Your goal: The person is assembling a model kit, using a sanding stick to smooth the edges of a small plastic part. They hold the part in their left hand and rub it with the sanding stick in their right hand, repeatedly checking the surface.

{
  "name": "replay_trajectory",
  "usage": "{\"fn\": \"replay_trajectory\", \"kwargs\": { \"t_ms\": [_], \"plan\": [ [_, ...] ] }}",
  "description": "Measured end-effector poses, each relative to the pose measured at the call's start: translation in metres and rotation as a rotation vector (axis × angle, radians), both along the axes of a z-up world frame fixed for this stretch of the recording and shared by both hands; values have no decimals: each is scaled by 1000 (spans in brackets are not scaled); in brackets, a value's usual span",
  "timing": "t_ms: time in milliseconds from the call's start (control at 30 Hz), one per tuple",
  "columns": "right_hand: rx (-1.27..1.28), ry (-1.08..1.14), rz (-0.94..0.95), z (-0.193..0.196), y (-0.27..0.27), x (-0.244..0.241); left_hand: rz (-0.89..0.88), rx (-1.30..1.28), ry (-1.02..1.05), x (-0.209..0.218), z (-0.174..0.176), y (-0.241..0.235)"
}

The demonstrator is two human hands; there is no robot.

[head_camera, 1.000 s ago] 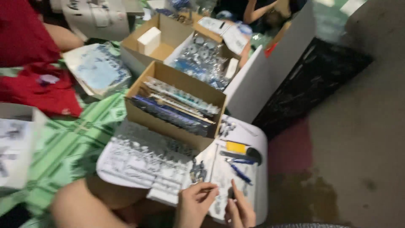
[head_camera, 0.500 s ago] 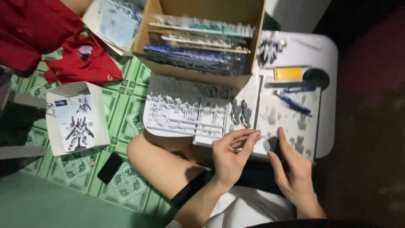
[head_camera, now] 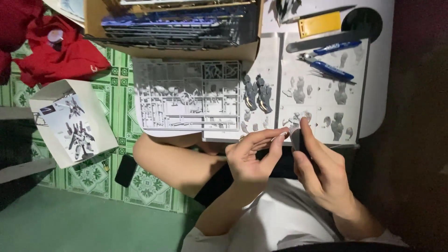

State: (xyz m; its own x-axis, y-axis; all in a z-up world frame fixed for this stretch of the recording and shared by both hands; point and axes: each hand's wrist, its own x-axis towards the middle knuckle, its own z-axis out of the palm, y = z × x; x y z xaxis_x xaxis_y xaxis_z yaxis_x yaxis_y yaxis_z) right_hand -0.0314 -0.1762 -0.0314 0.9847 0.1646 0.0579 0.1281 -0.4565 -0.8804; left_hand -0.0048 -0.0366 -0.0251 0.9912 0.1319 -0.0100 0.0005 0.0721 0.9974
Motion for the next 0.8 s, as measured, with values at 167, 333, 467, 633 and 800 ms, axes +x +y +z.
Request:
{"fn": "replay_trajectory", "kwargs": {
  "t_ms": [167, 333, 467, 633, 800],
  "plan": [
    [20, 1, 13, -5, -2, 4, 36, 349, 26, -3, -14, -5],
    [25, -15, -35, -11, -7, 11, -19, 195, -172, -5, -22, -7],
    [57, 0, -92, -9, -10, 6, -108, 115, -250, 1, -7, -3],
    [62, 43, -58, -10, -12, 0, -54, 20, -116, -1, -13, -9],
    [64, 32, -12, -12, -12, 0, -122, 56, -92, -4, -12, -7]
  ]
}}
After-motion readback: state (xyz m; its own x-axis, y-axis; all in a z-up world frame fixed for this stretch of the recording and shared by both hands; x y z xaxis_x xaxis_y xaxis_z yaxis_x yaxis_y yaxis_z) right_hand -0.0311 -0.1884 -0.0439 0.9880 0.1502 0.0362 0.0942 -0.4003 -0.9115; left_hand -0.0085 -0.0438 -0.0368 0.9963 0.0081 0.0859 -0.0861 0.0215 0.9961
